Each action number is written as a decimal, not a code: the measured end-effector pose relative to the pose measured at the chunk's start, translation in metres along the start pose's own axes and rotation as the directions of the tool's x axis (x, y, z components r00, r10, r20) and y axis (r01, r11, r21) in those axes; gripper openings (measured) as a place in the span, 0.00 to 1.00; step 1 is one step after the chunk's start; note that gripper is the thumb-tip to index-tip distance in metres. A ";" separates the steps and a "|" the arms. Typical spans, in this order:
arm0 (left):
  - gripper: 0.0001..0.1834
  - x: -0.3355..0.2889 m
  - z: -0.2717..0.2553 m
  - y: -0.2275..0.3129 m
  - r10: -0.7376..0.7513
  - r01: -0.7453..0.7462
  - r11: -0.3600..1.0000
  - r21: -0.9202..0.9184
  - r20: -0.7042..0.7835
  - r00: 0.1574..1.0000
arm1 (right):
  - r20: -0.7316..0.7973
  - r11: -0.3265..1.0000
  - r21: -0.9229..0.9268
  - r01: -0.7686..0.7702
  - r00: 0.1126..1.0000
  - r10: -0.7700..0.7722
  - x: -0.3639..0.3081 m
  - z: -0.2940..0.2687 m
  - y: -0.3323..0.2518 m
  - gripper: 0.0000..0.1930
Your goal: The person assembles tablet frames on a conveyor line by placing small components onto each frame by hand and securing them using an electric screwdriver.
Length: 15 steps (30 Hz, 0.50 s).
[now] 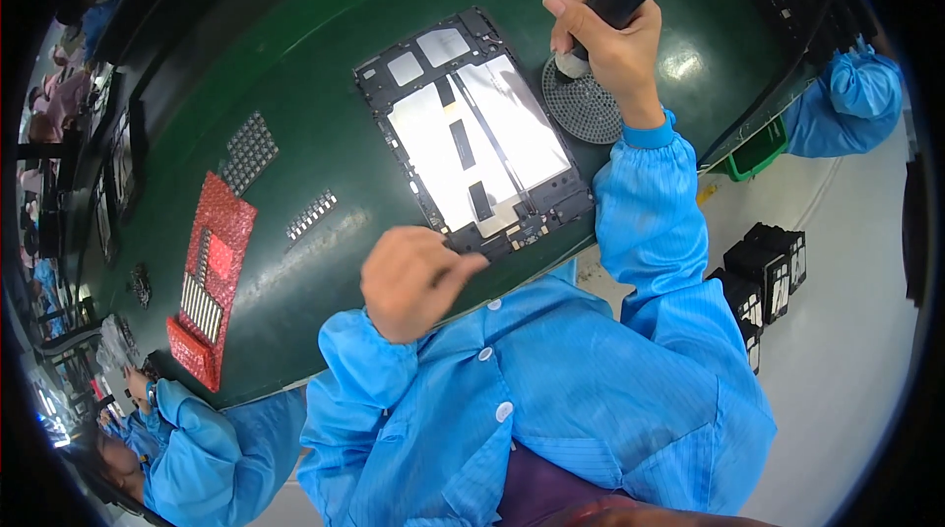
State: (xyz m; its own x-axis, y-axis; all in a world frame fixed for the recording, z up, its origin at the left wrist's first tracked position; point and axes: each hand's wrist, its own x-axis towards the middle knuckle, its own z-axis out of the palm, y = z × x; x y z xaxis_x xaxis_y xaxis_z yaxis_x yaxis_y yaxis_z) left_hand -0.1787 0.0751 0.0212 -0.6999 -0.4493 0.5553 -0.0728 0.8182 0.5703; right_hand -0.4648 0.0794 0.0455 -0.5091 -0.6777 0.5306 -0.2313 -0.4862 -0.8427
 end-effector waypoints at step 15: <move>0.14 0.005 0.032 -0.007 0.112 -0.126 0.988 0.085 0.152 0.982 | 0.057 0.953 0.291 0.084 0.993 -0.105 -0.016 0.053 -0.050 0.18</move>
State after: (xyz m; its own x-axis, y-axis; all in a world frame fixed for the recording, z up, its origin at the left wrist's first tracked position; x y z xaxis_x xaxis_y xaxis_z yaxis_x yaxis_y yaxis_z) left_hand -0.2039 0.0781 0.0006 -0.8035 -0.2946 0.5172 -0.0437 0.8958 0.4423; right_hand -0.4014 0.0854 0.0837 -0.4342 -0.6532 0.6203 -0.0219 -0.6808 -0.7322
